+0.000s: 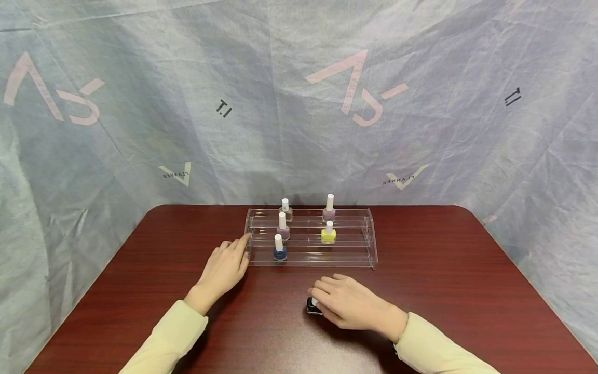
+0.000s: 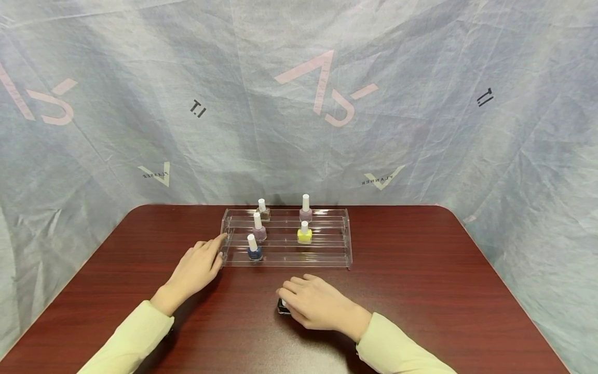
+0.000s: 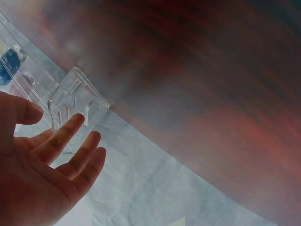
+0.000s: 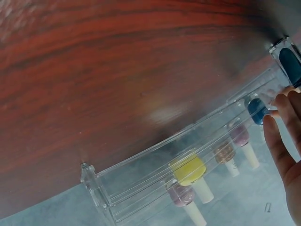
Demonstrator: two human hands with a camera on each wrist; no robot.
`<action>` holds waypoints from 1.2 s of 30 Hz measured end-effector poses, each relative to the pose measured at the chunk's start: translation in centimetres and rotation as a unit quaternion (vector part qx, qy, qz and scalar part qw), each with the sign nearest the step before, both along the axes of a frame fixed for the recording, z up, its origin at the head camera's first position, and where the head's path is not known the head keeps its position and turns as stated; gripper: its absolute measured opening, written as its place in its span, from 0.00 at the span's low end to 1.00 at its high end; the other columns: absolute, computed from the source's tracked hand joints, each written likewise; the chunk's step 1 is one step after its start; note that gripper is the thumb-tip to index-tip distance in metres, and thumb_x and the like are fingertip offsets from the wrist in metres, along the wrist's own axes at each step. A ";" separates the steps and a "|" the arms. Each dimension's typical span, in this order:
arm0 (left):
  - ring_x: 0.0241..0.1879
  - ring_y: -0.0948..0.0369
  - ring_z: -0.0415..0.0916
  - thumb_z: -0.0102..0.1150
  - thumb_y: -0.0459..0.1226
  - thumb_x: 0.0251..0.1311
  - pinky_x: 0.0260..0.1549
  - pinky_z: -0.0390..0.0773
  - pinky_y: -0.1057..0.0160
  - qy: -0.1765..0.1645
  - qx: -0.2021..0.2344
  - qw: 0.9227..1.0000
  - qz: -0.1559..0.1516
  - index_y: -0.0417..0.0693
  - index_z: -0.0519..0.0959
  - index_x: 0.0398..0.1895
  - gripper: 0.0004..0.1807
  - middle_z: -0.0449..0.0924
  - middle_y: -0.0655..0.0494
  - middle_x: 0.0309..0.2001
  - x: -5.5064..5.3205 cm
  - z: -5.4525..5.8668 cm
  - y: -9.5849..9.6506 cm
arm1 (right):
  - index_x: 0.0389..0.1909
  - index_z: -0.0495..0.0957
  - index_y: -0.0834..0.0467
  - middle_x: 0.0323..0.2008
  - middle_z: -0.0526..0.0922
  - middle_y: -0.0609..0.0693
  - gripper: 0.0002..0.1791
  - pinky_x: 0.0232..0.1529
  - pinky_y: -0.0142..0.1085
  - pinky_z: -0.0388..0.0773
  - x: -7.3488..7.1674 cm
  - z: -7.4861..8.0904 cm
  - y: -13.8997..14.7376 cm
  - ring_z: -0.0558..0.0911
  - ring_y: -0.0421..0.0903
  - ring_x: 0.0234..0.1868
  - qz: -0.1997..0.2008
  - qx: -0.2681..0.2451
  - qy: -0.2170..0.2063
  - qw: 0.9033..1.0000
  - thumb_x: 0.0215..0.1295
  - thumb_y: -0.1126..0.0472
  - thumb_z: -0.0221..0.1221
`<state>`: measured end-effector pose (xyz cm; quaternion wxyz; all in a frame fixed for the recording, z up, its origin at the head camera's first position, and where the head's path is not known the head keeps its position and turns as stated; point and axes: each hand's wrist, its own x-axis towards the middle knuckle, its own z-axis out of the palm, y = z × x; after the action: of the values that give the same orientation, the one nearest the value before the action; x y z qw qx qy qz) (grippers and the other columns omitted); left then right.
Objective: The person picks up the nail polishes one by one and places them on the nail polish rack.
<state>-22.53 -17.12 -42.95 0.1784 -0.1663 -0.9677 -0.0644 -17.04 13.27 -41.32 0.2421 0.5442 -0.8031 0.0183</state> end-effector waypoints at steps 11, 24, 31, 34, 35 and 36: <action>0.47 0.48 0.73 0.49 0.40 0.61 0.41 0.73 0.51 -0.003 0.004 1.000 0.003 0.46 0.64 0.64 0.26 0.78 0.48 0.50 0.1 0.1 0.1 | 0.39 0.73 0.51 0.31 0.74 0.39 0.09 0.27 0.27 0.68 0.1 -0.1 0.0 0.74 0.35 0.32 -0.003 -0.009 -0.012 1.000 0.55 0.60 0.56; 0.46 0.48 0.73 0.50 0.38 0.60 0.39 0.72 0.52 0.009 0.003 1.000 -0.002 0.45 0.64 0.63 0.26 0.78 0.48 0.48 0.1 0.0 0.0 | 0.34 0.72 0.52 0.27 0.72 0.39 0.05 0.25 0.27 0.66 -0.1 0.0 -0.2 0.72 0.36 0.29 0.002 -0.009 -0.009 1.000 0.55 0.61 0.54; 0.47 0.47 0.73 0.49 0.39 0.61 0.40 0.73 0.51 0.007 0.004 1.000 -0.002 0.45 0.64 0.63 0.25 0.78 0.48 0.49 0.1 0.0 0.1 | 0.35 0.72 0.52 0.29 0.73 0.39 0.06 0.27 0.27 0.68 -0.3 0.3 0.1 0.73 0.36 0.31 -0.007 -0.006 -0.016 1.000 0.55 0.61 0.54; 0.47 0.47 0.73 0.49 0.39 0.61 0.39 0.73 0.51 0.006 0.004 1.000 -0.001 0.46 0.64 0.63 0.25 0.78 0.48 0.49 0.1 0.0 0.0 | 0.36 0.73 0.52 0.29 0.72 0.39 0.07 0.26 0.28 0.68 -0.5 0.5 0.2 0.73 0.36 0.31 -0.011 -0.007 -0.017 1.000 0.55 0.61 0.54; 0.47 0.48 0.73 0.49 0.39 0.61 0.40 0.73 0.51 0.006 0.004 1.000 -0.001 0.46 0.64 0.63 0.26 0.78 0.48 0.49 0.1 0.0 0.0 | 0.36 0.73 0.52 0.29 0.72 0.39 0.07 0.27 0.28 0.68 -0.6 0.6 0.3 0.73 0.36 0.31 -0.012 -0.008 -0.016 1.000 0.55 0.61 0.54; 0.47 0.48 0.73 0.49 0.39 0.61 0.40 0.73 0.51 0.005 0.003 1.000 -0.001 0.46 0.64 0.63 0.26 0.78 0.48 0.49 0.1 0.0 0.0 | 0.36 0.73 0.52 0.28 0.72 0.39 0.07 0.26 0.28 0.68 -0.7 0.7 0.3 0.73 0.37 0.30 -0.013 -0.009 -0.013 1.000 0.55 0.61 0.55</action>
<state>-22.44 -17.07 -42.94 0.1840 -0.1675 -0.9662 -0.0672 -17.72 13.59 -40.58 0.2366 0.5316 -0.8127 0.0295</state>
